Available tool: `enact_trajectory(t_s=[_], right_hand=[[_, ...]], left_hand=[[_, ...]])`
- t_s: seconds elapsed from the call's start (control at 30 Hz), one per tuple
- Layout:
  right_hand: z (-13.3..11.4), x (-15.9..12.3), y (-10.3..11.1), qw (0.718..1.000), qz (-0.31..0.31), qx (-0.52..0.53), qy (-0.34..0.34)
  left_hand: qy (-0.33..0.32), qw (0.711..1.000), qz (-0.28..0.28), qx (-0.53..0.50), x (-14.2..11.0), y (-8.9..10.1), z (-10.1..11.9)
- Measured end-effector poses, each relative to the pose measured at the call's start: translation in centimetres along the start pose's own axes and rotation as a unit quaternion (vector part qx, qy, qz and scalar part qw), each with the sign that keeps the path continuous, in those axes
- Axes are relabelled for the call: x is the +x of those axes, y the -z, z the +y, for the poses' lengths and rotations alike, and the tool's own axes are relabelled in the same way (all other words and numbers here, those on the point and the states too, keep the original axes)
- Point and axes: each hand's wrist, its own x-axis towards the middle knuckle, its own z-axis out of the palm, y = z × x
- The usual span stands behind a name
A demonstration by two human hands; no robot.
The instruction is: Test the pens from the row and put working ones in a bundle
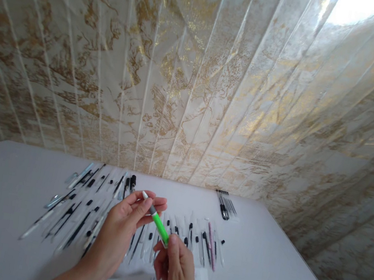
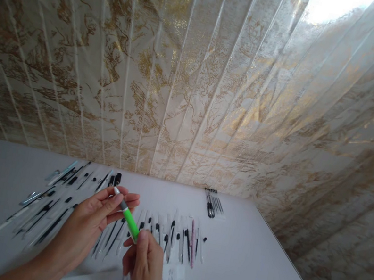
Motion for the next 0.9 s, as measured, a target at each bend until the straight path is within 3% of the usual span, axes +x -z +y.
enact_trajectory(t_s=[0.17,0.3,0.5,0.63,0.8,0.9], right_hand=[[-0.03,0.02,0.03,0.998,0.043,0.010,0.042],[0.01,0.04,0.10,1.000,0.020,-0.001,-0.006],[-0.22,0.11,0.16,0.997,0.046,-0.017,0.053],[-0.33,0.00,0.13,0.999,0.020,-0.035,0.002],[0.29,0.13,0.30,0.998,0.037,-0.024,0.040],[0.55,0.30,0.49,0.999,0.028,-0.009,0.030]], left_hand=[[-0.013,1.000,0.010,-0.008,0.21,0.17,0.11],[-0.008,1.000,0.004,-0.005,0.22,0.18,-0.04],[-0.017,1.000,0.009,-0.010,-0.09,-0.01,0.11],[-0.011,1.000,0.003,-0.004,-0.19,-0.10,0.10],[-0.015,1.000,0.007,-0.005,-0.15,-0.12,0.03],[-0.011,1.000,0.002,0.001,-0.24,-0.08,0.05]])
